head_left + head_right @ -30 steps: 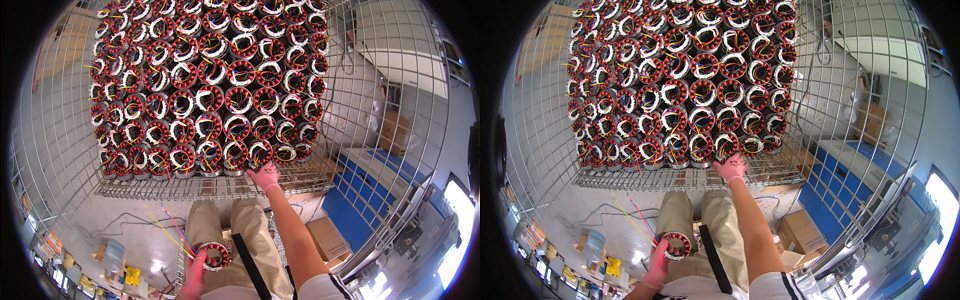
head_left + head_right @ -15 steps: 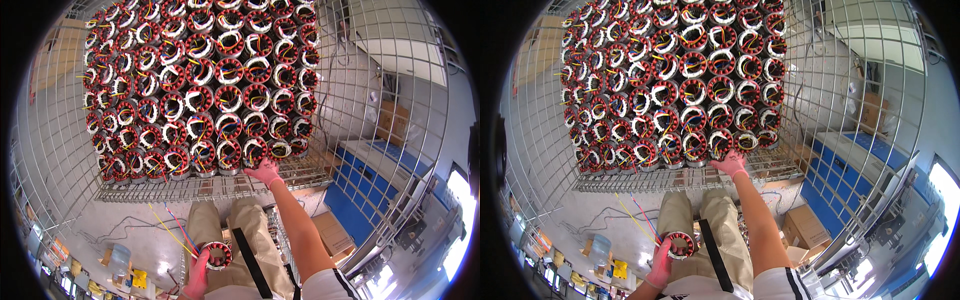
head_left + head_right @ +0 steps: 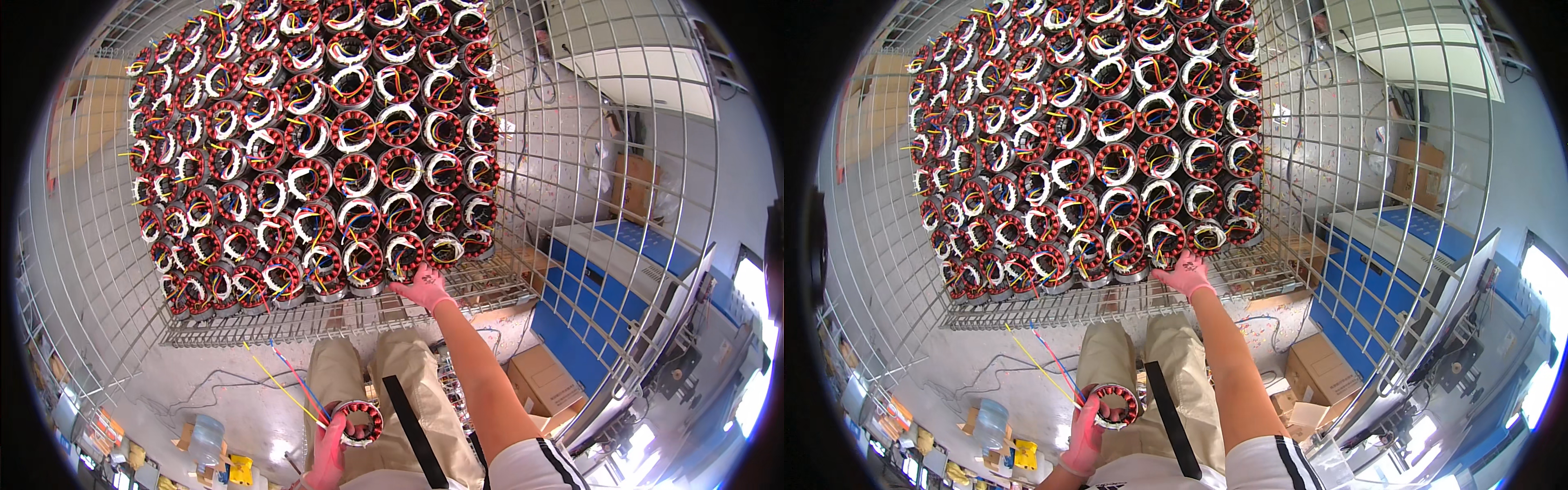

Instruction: The person picks up a metal stator from a large cage and places it onto a machine for processing, then returns it to the cage.

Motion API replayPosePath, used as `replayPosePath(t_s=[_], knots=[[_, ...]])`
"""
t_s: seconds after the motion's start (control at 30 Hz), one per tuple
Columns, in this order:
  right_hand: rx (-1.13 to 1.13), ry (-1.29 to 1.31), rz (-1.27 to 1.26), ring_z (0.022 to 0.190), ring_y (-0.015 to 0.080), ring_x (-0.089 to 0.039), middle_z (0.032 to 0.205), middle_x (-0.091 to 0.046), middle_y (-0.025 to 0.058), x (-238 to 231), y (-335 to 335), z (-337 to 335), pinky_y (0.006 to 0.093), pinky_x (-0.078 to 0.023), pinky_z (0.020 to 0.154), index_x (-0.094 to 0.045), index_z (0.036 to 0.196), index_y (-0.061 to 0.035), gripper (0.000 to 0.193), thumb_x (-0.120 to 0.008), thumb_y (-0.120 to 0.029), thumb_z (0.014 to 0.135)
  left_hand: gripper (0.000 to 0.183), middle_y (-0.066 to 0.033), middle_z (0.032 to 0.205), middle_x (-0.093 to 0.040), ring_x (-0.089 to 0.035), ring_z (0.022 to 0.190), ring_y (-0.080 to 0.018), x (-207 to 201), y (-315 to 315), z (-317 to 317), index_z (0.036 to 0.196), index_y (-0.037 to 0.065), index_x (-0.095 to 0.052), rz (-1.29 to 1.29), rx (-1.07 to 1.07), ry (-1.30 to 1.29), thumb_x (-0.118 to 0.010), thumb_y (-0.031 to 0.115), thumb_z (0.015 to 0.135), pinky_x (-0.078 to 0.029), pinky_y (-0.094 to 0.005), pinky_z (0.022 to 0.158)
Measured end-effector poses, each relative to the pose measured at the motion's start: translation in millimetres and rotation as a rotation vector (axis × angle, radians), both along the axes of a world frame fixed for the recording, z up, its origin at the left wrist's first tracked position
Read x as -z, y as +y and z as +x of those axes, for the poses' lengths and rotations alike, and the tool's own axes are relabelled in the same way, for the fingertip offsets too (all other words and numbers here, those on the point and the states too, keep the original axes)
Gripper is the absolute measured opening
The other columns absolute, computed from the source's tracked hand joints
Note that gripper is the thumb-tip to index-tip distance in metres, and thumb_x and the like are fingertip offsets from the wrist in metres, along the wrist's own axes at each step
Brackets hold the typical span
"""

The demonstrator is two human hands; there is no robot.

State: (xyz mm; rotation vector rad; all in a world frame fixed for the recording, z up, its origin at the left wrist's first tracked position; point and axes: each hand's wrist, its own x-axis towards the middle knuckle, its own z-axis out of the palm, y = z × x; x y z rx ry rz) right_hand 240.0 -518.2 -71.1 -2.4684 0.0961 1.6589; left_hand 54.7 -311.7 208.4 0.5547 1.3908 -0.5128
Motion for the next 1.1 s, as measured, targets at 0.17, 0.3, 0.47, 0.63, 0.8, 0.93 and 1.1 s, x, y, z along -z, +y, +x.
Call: replayPosePath(t_s=[0.17, 0.3, 0.47, 0.63, 0.8, 0.93, 1.1], knots=[[-0.08, -0.056, -0.015, 0.135, 0.0389, -0.032, 0.142, -0.034, 0.03, 6, -4, -3, 0.0463, -0.02, 0.113, -0.022, 0.142, 0.0082, 0.121, -0.06, -0.078, 0.066, 0.036, -0.0038, 0.075, -0.048, -0.055, 0.069, -0.0202, -4, -3, 4, 0.125, 0.002, -0.042, 0.018, 0.015, -0.024, -0.051, 0.024, 0.097, -0.049, -0.0377, 0.073], [-0.041, -0.028, -0.026, 0.134, 0.0378, -0.034, 0.143, -0.035, 0.0276, -5, -1, 3, 0.048, -0.027, 0.109, -0.02, 0.144, 0.0066, 0.121, -0.061, -0.077, 0.065, 0.036, -0.0037, 0.074, -0.049, -0.055, 0.067, -0.0191, -4, 0, -1, 0.123, 0.002, -0.045, 0.046, 0.08, -0.003, -0.053, 0.024, 0.096, -0.05, -0.0359, 0.069], [-0.018, -0.181, 0.09, 0.122, 0.0335, -0.048, 0.132, -0.05, 0.0202, -65, -15, -3, 0.0443, -0.035, 0.103, -0.036, 0.138, -0.0007, 0.095, -0.063, -0.065, 0.074, 0.035, -0.0037, 0.075, -0.052, -0.056, 0.064, -0.0161, -14, 8, 3, 0.119, 0.004, -0.048, 0.089, 0.064, -0.142, -0.057, 0.025, 0.093, -0.051, -0.033, 0.063], [0.663, 0.172, 0.783, 0.115, 0.0209, -0.052, 0.124, -0.056, 0.0144, -261, -9, -38, 0.0325, -0.041, 0.098, -0.041, 0.137, -0.0012, 0.065, -0.061, -0.042, 0.091, 0.032, -0.0029, 0.075, -0.052, -0.054, 0.063, -0.0133, -44, 10, 42, 0.117, 0.003, -0.049, 0.024, 0.343, -0.209, -0.058, 0.022, 0.092, -0.051, -0.0286, 0.062], [0.603, 0.028, 0.923, 0.102, 0.012, -0.055, 0.113, -0.06, 0.0079, -391, -10, -94, 0.0304, -0.047, 0.09, -0.04, 0.134, 0.0021, 0.058, -0.067, -0.024, 0.09, 0.032, -0.0006, 0.094, -0.056, -0.052, 0.077, -0.0065, -85, -19, 76, 0.124, 0.004, -0.046, -0.259, 0.724, -0.748, -0.055, 0.015, 0.096, -0.046, -0.0234, 0.069], [0.847, -0.277, 0.77, 0.096, 0.0142, -0.059, 0.104, -0.063, 0.0086, -454, -43, -134, 0.0285, -0.048, 0.084, -0.047, 0.127, -0.0007, 0.055, -0.066, -0.032, 0.087, 0.057, -0.0022, 0.128, -0.041, -0.041, 0.118, -0.0105, -115, -53, 95, 0.147, 0.014, -0.021, -0.319, 0.988, -1.1, -0.051, 0.018, 0.099, -0.035, -0.026, 0.1], [1.039, -0.511, 0.753, 0.096, 0.0156, -0.06, 0.102, -0.064, 0.0103, -516, -85, -183, 0.0302, -0.048, 0.086, -0.054, 0.118, -0.0003, 0.05, -0.068, -0.035, 0.084, 0.048, -0.0087, 0.126, -0.051, -0.05, 0.115, -0.014, -187, -125, 115, 0.138, 0.004, -0.039, -0.656, 1.165, -1.159, -0.055, 0.025, 0.097, -0.04, -0.0312, 0.099]])
